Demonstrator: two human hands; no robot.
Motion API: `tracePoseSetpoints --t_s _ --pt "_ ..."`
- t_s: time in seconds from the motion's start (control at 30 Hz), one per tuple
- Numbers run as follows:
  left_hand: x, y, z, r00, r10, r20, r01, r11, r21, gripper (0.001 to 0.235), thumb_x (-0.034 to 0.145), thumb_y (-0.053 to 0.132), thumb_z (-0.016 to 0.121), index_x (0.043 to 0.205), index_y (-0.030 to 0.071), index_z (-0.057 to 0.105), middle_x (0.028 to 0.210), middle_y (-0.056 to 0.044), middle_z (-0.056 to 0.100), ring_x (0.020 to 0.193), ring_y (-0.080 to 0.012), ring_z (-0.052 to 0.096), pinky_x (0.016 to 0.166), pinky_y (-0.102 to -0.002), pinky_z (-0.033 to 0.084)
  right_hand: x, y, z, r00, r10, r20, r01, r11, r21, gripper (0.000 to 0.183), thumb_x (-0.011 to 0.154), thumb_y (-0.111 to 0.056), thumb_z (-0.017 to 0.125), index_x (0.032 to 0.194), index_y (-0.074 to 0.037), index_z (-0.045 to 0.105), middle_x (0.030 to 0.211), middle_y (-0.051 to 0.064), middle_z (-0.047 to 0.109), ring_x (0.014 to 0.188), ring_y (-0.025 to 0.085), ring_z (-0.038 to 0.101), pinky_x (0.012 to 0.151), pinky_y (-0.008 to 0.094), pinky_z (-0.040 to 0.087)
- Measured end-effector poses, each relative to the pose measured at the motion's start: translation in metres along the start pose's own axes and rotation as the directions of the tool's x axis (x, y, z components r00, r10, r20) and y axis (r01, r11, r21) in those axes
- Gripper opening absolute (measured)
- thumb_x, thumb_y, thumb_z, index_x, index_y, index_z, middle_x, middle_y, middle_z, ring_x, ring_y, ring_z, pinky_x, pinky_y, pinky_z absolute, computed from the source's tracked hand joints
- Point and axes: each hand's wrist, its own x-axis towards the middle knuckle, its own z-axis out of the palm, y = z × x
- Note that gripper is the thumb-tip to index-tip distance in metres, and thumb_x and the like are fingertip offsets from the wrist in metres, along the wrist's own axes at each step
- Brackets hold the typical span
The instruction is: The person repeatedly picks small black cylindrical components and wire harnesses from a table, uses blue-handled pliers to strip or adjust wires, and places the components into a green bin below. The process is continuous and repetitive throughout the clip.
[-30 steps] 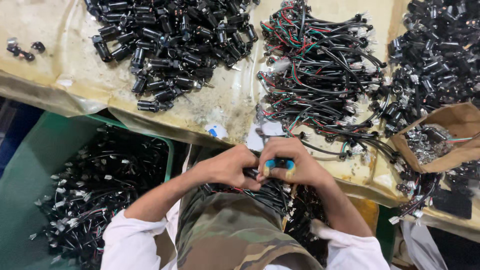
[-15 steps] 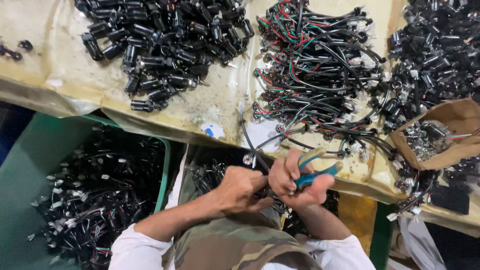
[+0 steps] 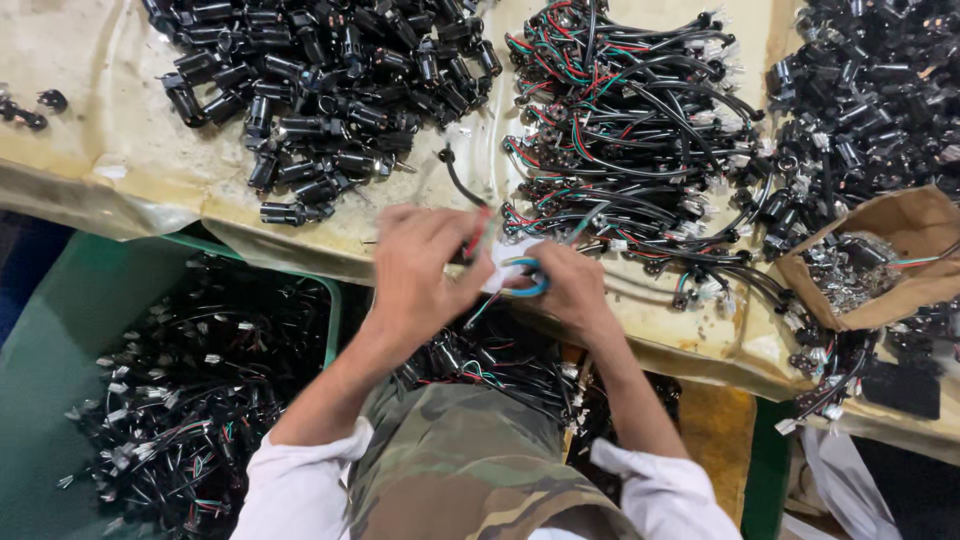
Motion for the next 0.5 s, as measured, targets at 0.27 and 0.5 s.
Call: tracePoseSetpoints --t_s 0.27,0.5 --pt "-0.035 0.004 -0.029 0.478 0.568 0.670 -0.136 0.801 -0.583 0.034 0.082 0.026 0.072 0.111 0.008 0.069 0.097 -0.009 0.067 0.095 -0.0286 0.062 0.083 -0.045 0.042 0.057 0.045 -0.020 0.971 0.236 0.040 -0.222 0.950 -0.217 0.022 0.085 -0.022 0.083 0.098 -0.010 0.069 0.090 0.010 0.071 0.081 0.033 0.069 0.066 0.044 0.052" --pt "-0.136 -0.019 0.032 0.713 0.150 0.685 -0.127 0.988 -0.085 0.047 0.089 0.029 0.067 0.126 0.001 0.061 0.125 -0.022 0.060 0.122 -0.0400 0.050 0.098 -0.053 0.041 0.067 -0.011 -0.023 0.929 -0.171 0.329 0.075 0.956 0.284 0.051 0.067 -0.016 0.085 0.115 -0.008 0.070 0.093 0.010 0.072 0.083 0.032 0.071 0.072 0.041 0.055"
